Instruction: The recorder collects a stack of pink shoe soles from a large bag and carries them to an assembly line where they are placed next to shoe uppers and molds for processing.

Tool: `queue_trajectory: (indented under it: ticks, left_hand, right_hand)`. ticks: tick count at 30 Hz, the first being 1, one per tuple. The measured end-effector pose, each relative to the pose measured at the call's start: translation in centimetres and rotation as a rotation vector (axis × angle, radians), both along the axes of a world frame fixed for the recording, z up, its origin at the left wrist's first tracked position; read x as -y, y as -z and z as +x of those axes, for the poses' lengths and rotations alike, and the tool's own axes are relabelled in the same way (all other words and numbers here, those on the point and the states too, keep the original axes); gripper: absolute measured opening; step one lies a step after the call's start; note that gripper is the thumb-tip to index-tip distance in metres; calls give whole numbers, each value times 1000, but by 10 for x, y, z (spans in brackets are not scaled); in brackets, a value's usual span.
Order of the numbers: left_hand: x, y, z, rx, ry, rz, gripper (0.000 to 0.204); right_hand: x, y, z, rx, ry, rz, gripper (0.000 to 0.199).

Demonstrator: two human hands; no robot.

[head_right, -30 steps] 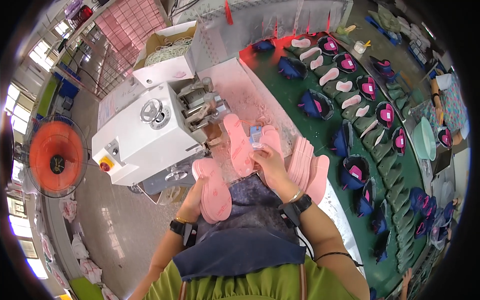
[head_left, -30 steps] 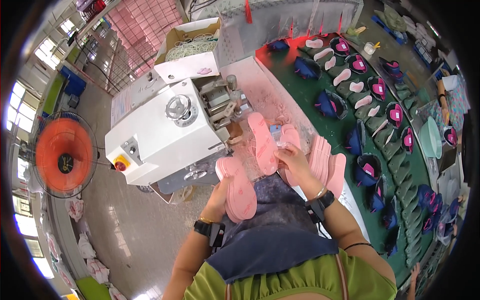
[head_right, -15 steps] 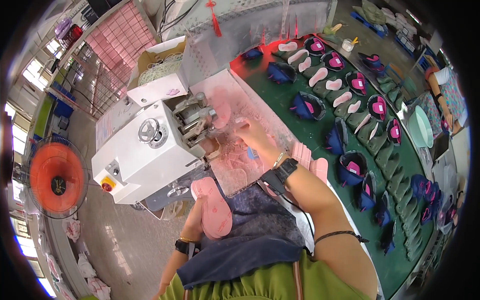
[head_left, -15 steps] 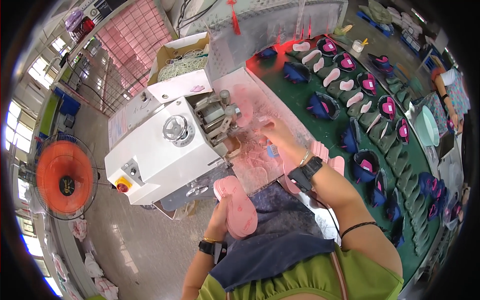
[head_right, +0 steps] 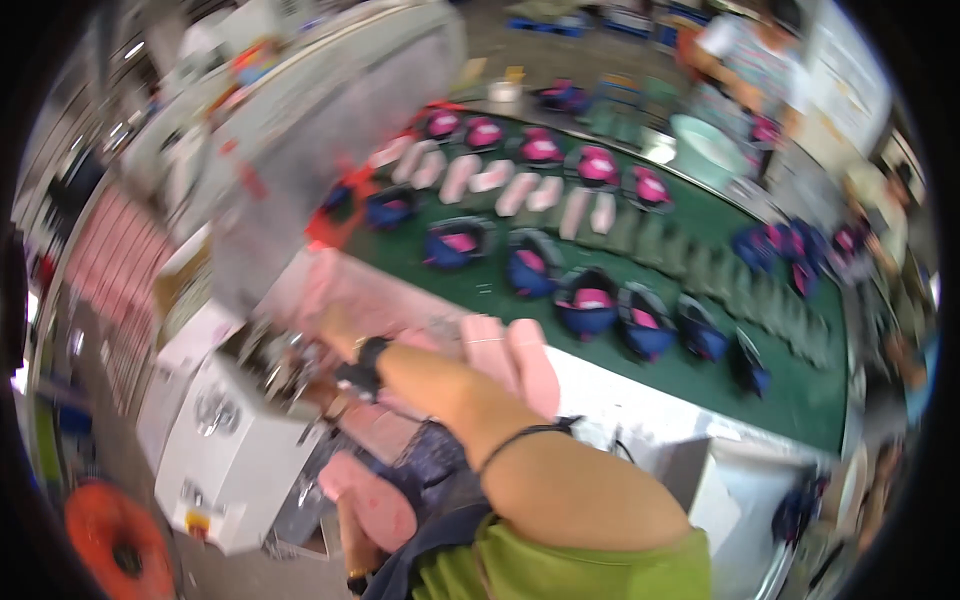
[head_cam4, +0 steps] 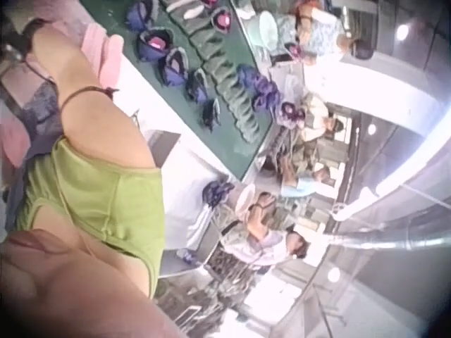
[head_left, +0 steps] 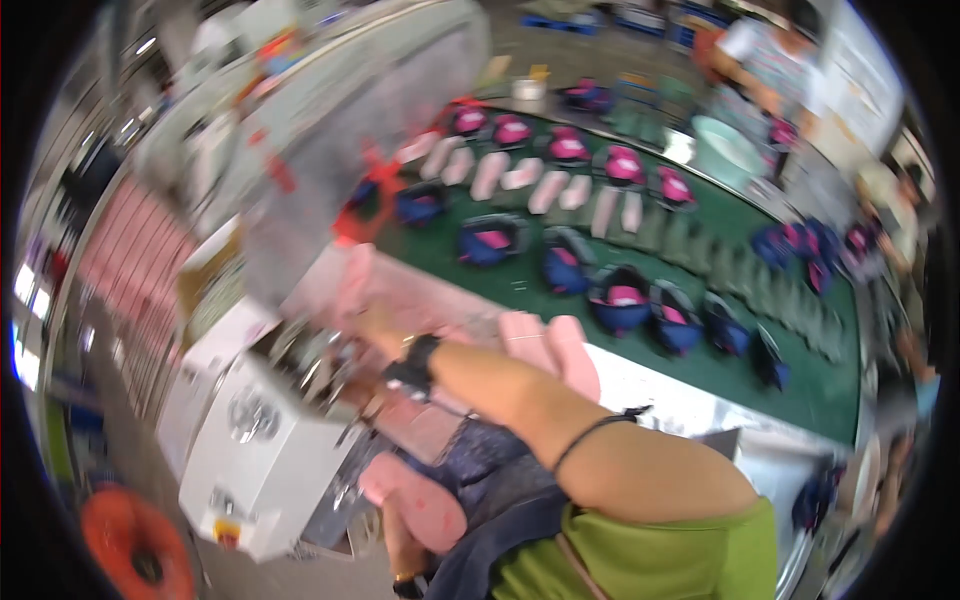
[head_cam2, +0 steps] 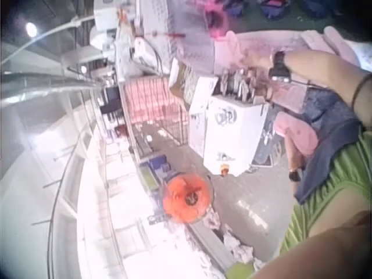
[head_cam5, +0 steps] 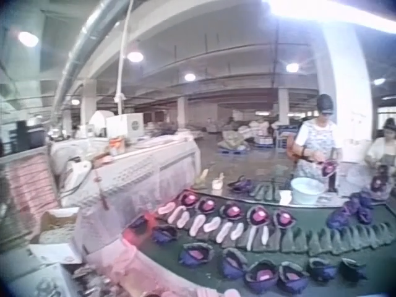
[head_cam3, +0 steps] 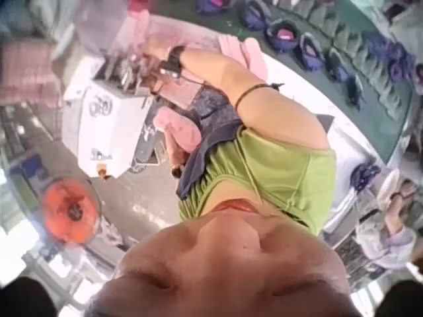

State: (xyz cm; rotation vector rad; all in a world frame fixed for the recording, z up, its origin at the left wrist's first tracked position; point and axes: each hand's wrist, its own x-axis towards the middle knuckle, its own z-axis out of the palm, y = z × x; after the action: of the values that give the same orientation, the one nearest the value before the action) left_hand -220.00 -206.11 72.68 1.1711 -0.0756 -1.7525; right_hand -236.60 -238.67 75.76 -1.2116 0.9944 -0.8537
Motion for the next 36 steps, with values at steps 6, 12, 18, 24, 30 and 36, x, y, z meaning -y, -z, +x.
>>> queue_trajectory:
  ticks: [6, 12, 18, 24, 30, 36]
  left_hand:
    - [36, -25, -46, -81, 179, -80, 42]
    - [51, -47, -79, -90, 316, -29, 46]
    - [57, -52, -92, -16, 351, 52, 49]
    - [61, -55, -108, 50, 414, -69, 47]
    - [63, -46, -99, 62, 346, -35, 39]
    - [80, -33, -100, 149, 290, -89, 30]
  right_hand:
    - [13, 19, -164, -146, 803, -168, 9]
    - [-95, 34, -469, -1029, 1285, -426, 22]
    - [-192, 40, -645, -1212, 1380, -98, 33]
    - [-182, 62, -662, -869, 1490, -238, 38]
    - [-138, 13, -344, -135, 574, -307, 12]
    - [-226, -6, -138, -303, 102, -232, 29]
